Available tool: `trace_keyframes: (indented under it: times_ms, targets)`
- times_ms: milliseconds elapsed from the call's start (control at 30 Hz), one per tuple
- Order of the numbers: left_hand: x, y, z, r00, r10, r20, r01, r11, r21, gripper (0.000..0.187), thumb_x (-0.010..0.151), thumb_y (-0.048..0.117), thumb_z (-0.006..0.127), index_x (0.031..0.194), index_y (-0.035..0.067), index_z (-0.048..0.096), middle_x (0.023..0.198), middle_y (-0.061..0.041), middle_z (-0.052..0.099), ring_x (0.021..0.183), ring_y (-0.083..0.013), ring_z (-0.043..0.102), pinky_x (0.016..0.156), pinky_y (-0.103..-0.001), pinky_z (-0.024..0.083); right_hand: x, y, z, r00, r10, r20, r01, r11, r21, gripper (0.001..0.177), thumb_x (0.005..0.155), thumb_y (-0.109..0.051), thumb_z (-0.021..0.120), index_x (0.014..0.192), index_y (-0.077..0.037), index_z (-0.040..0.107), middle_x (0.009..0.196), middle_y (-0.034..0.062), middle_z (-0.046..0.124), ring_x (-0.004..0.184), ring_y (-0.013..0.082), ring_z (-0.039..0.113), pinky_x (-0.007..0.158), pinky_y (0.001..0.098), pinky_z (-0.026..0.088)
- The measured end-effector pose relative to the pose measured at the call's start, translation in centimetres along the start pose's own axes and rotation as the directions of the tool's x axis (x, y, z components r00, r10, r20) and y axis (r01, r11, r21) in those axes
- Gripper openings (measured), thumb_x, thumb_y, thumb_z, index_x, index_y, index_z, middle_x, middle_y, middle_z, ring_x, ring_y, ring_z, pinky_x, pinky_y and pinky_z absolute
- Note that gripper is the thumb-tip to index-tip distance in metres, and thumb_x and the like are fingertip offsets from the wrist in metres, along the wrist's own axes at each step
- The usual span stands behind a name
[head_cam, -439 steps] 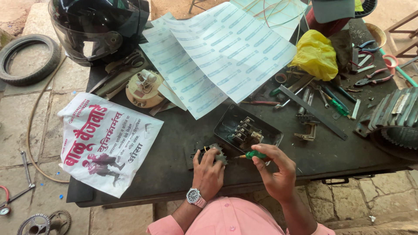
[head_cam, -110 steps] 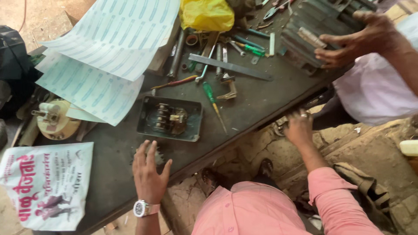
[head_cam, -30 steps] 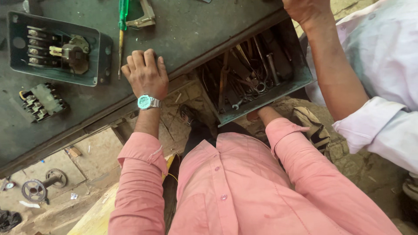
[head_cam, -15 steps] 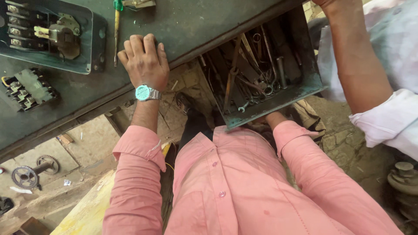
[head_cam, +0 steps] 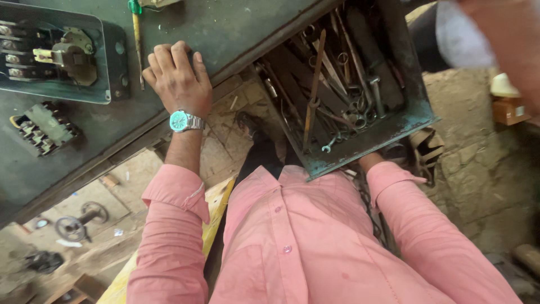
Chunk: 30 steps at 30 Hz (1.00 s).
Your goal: The person uses a screwdriver to adjust and tighten screws on an electrical component, likely a starter solenoid. They handle the component, open a drawer to retrieve tools, and continue working on the device on a cluttered workbench.
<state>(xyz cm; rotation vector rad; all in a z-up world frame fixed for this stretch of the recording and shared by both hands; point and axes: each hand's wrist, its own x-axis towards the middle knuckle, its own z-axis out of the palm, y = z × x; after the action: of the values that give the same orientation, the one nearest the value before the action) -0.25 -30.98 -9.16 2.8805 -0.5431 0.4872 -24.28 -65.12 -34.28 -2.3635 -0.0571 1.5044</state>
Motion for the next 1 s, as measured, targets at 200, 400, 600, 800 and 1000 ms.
trace_keyframes:
  times_ms: [200,400,600,800,1000]
  targets:
    - [0.5,0.8,-0.5,1.000,-0.010,-0.023,0.009,1.000,-0.017,0.018,0.102,0.022,0.067,0.116,0.011,0.063,0.115,-0.011,0.055,0.112,-0.0313,0.052,0.093,-0.048,0.036,-6.1,-1.7,2.1,0.987,-0.046,-0.157,0.034,0.996,-0.079,0.034,0.088,-0.031,0.065,0.115,-0.015,0.076,0.124,0.0112,0.071,0.119,0.0313,0.065,0.098,0.0474,0.052]
    - [-4.5,7.3,0.6,0.897,0.417,0.144,-0.370,0.889,-0.269,0.008,0.088,0.013,0.071,0.092,0.012,0.064,0.102,-0.011,0.065,0.102,-0.0318,0.060,0.091,-0.049,0.041,-19.5,-4.0,-1.4,0.998,-0.019,-0.052,0.028,0.986,0.166,0.027,0.088,-0.031,0.064,0.106,-0.016,0.078,0.105,0.0117,0.076,0.104,0.0325,0.071,0.089,0.0475,0.056]
    - [-6.8,15.3,8.1,0.592,0.571,0.569,-0.470,0.818,-0.332,0.008,0.082,0.015,0.065,0.088,0.012,0.070,0.099,-0.009,0.067,0.104,-0.0283,0.062,0.090,-0.048,0.048,-14.3,-8.3,-7.1,0.831,0.174,-0.529,0.098,0.889,0.446,0.034,0.089,-0.038,0.071,0.086,-0.004,0.074,0.082,0.0214,0.072,0.080,0.0409,0.070,0.072,0.0518,0.056]
    - [-6.0,14.5,12.0,0.545,0.675,0.497,-0.590,0.730,-0.344,0.036,0.079,0.014,0.063,0.114,0.010,0.069,0.125,-0.009,0.064,0.122,-0.0299,0.056,0.091,-0.050,0.048,-3.3,-13.7,-4.1,0.632,0.433,-0.643,-0.096,0.867,0.490,0.020,0.088,-0.021,0.072,0.099,-0.005,0.071,0.088,0.0184,0.073,0.081,0.0357,0.073,0.067,0.0476,0.058]
    - [-6.2,14.7,12.2,0.380,0.702,0.603,-0.622,0.676,-0.395,0.050,0.080,0.013,0.064,0.130,0.008,0.062,0.128,-0.010,0.061,0.129,-0.0308,0.053,0.099,-0.050,0.046,-4.1,-13.6,-2.1,0.448,0.526,-0.723,-0.021,0.815,0.579,0.026,0.076,-0.018,0.077,0.094,-0.003,0.067,0.086,0.0200,0.073,0.079,0.0391,0.071,0.065,0.0497,0.057]
